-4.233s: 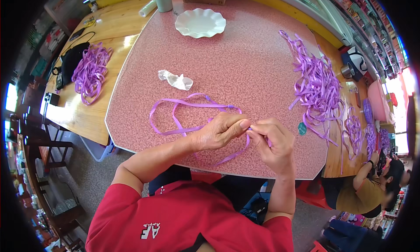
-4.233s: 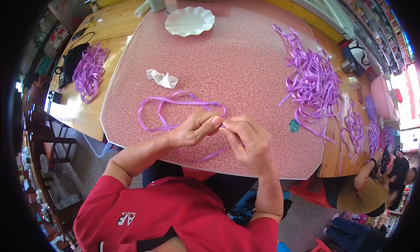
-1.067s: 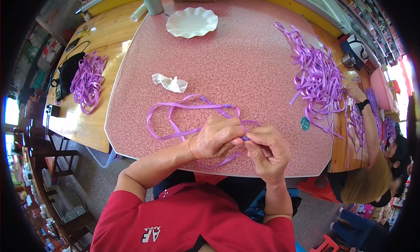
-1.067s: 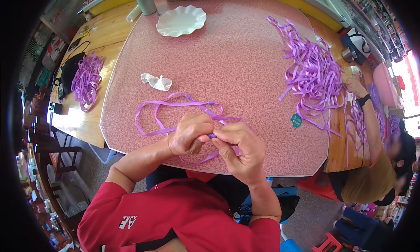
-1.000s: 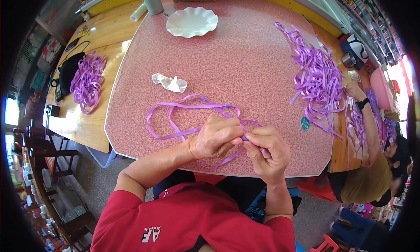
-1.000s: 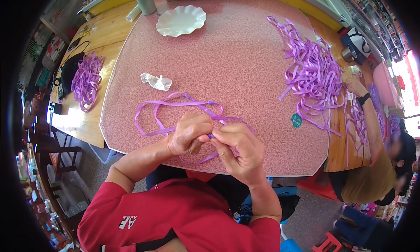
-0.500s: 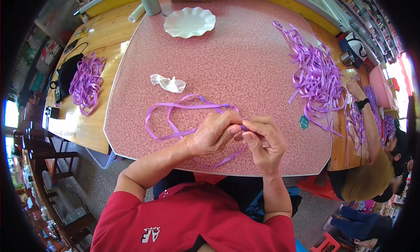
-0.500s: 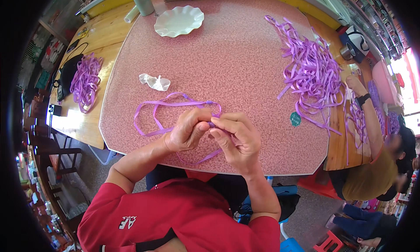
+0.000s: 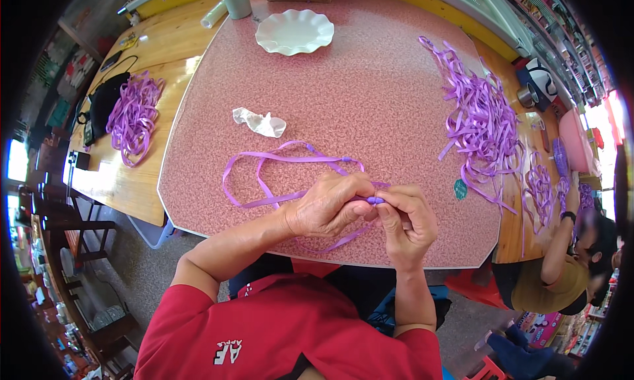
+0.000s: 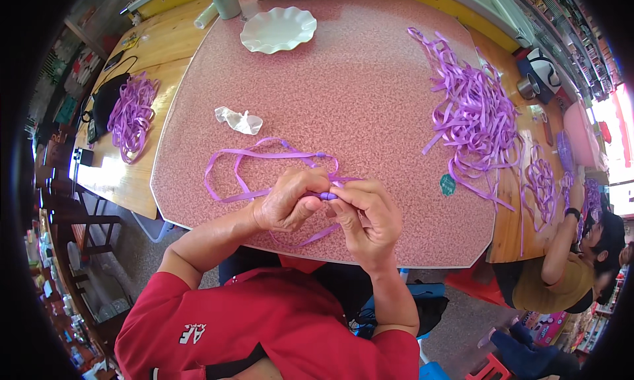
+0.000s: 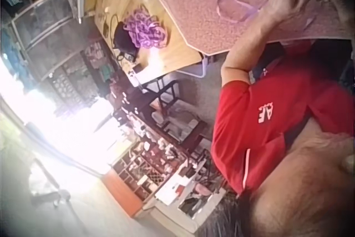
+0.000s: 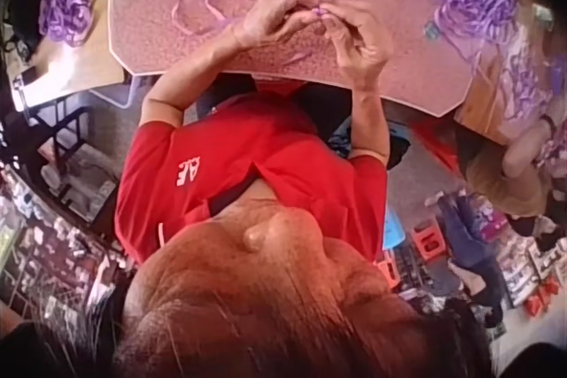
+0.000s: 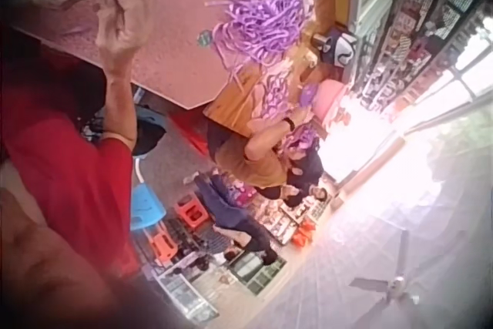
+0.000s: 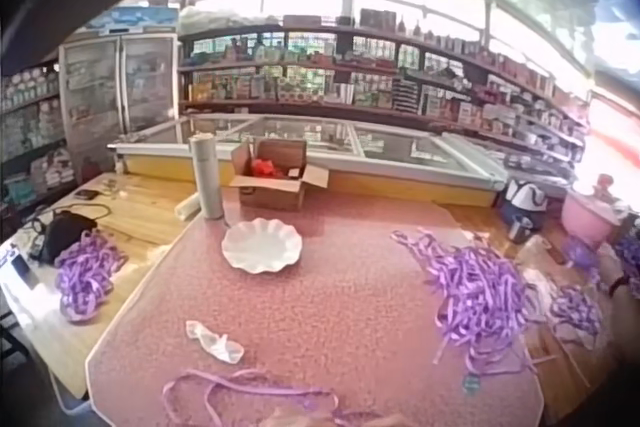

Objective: Manually sorting and untangling pink ribbons on a workbench.

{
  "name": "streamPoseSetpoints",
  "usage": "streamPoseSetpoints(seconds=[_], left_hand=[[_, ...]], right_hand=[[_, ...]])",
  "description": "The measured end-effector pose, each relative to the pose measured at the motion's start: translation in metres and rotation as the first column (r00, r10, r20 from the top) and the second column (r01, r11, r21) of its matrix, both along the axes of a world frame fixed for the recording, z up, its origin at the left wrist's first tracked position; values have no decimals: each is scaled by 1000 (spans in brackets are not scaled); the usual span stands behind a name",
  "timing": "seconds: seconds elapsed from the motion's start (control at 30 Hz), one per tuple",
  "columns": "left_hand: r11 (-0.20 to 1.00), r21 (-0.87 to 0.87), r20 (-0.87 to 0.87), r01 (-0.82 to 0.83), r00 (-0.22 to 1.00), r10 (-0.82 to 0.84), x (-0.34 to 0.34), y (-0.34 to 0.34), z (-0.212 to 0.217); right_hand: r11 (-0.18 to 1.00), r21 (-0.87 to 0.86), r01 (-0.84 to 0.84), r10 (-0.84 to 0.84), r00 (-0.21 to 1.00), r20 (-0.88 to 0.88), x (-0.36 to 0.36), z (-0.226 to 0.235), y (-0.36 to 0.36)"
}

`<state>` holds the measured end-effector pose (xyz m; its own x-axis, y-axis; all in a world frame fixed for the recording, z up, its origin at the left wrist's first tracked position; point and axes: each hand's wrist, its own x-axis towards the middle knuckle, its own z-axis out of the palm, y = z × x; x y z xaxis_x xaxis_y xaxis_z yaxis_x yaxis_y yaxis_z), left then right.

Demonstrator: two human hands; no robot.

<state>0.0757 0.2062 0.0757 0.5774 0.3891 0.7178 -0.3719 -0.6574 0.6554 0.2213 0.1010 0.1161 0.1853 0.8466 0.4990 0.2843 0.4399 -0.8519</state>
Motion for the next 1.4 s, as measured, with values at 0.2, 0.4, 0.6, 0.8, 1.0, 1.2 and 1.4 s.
streamPoseSetpoints(seconds=[0.2,0.4,0.6,0.8,1.0,1.2,1.4], left_hand=[[997,37,30,-65,997,64,0,0,1],[995,30,51,-98,994,96,-1,-3,1],[988,38,117,-153,982,147,0,-6,-4],[992,-30,46,-122,991,124,-3,-7,2],[978,-74,-121,-194,975,184,-2,-10,4],[783,-622,-179,-20,977,-117,-2,-13,8],[741,-667,-141,76,964,-226,-7,-11,15]], right_hand=[[997,54,62,-66,995,81,-4,-5,-1],[1000,-17,13,-12,999,52,-3,-1,-3],[1000,12,29,-30,996,88,-7,1,1],[990,140,23,-51,979,198,-3,-5,7],[967,252,34,-122,930,345,6,-5,14],[981,178,80,-142,920,366,10,-8,16],[986,135,100,-136,948,289,10,-7,11]])
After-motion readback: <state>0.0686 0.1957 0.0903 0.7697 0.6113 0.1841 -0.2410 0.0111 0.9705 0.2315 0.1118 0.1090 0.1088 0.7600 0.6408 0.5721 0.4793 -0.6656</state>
